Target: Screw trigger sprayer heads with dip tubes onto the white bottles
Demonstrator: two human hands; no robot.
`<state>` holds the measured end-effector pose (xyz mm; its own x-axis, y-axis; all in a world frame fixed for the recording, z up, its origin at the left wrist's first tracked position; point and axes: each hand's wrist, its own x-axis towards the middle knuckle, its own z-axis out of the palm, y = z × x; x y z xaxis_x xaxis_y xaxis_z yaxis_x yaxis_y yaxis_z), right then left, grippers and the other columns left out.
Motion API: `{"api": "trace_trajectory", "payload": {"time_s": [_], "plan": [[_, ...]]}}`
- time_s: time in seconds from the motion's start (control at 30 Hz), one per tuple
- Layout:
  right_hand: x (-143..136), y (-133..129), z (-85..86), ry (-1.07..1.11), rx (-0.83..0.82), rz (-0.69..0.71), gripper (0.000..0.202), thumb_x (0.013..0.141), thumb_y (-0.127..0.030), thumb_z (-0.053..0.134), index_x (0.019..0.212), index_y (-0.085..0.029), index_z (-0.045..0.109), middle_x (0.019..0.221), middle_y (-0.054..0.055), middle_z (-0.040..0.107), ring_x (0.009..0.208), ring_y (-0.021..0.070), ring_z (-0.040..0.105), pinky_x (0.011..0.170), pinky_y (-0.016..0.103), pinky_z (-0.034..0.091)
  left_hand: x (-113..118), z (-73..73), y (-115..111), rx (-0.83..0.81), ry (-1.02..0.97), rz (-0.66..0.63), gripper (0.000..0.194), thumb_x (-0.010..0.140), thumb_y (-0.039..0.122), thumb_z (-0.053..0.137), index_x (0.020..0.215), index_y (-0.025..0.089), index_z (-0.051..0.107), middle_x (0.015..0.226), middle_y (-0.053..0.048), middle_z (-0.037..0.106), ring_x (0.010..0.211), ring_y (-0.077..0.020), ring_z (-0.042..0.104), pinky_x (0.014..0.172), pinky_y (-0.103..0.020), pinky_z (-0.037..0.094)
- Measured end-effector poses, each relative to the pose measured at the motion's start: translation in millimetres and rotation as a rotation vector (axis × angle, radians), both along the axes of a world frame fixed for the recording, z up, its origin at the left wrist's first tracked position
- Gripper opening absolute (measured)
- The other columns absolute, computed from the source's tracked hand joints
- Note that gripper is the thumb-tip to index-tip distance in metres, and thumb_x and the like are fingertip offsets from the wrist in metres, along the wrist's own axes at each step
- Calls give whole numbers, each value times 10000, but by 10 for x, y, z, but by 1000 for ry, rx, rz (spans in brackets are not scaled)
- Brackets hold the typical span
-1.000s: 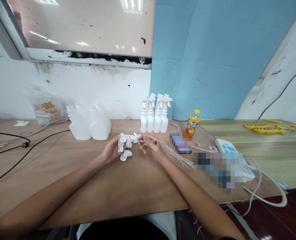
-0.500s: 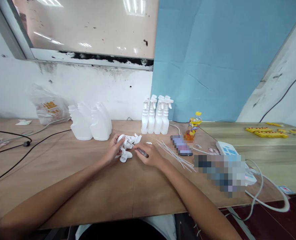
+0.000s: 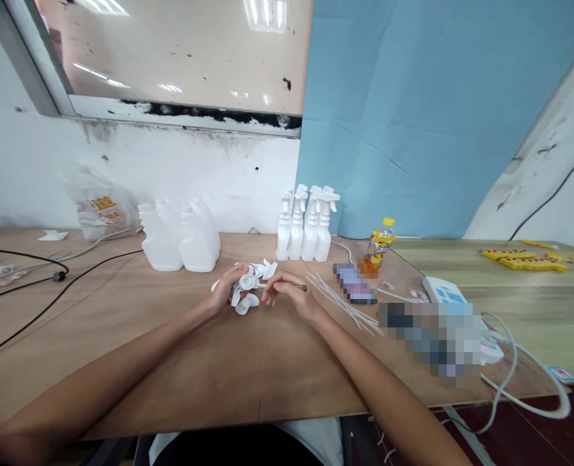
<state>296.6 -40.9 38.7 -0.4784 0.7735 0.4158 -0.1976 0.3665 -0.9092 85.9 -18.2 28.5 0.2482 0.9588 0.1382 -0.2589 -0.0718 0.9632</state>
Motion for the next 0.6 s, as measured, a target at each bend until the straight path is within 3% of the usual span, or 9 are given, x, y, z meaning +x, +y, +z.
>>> {"api": "trace_trajectory", "payload": {"time_s": [0.17,0.27,0.4,0.5,0.6], "plan": [[-50,-68,-29,-144,189,-28,230,976,-385,519,984,-200,657,922,74,709,801,202,648,766,342,523,14,44,-21,-53,-41,-29,396,776,560,649,784,212,460,544,52,453,357,-62,309,331,-185,141],[-74,-76,-69,-268,474,-110,222,999,-315,487,1141,-219,629,1063,89,664,956,220,637,890,378,514,3,85,-29,-103,-10,-86,403,783,572,614,738,203,458,515,51,408,348,-54,259,328,-184,83],[-111,-59,-90,-451,856,-256,400,947,-214,530,1346,-240,543,1394,144,489,1245,285,520,1048,462,451,29,83,-32,-96,40,-76,426,801,595,593,744,189,479,522,52,407,360,-56,295,339,-170,94],[-121,-38,-83,-528,934,-243,430,947,-162,495,1367,-245,537,1509,133,425,1335,293,465,1093,485,415,45,44,-1,-40,79,25,424,832,621,568,857,209,472,575,59,452,383,-71,368,349,-160,154],[-85,-2,-81,-460,849,-256,366,987,-173,439,1310,-250,594,1451,113,524,1347,255,480,1108,463,405,15,21,58,38,162,111,434,829,625,586,952,223,475,635,55,507,416,-92,436,359,-179,242]]}}
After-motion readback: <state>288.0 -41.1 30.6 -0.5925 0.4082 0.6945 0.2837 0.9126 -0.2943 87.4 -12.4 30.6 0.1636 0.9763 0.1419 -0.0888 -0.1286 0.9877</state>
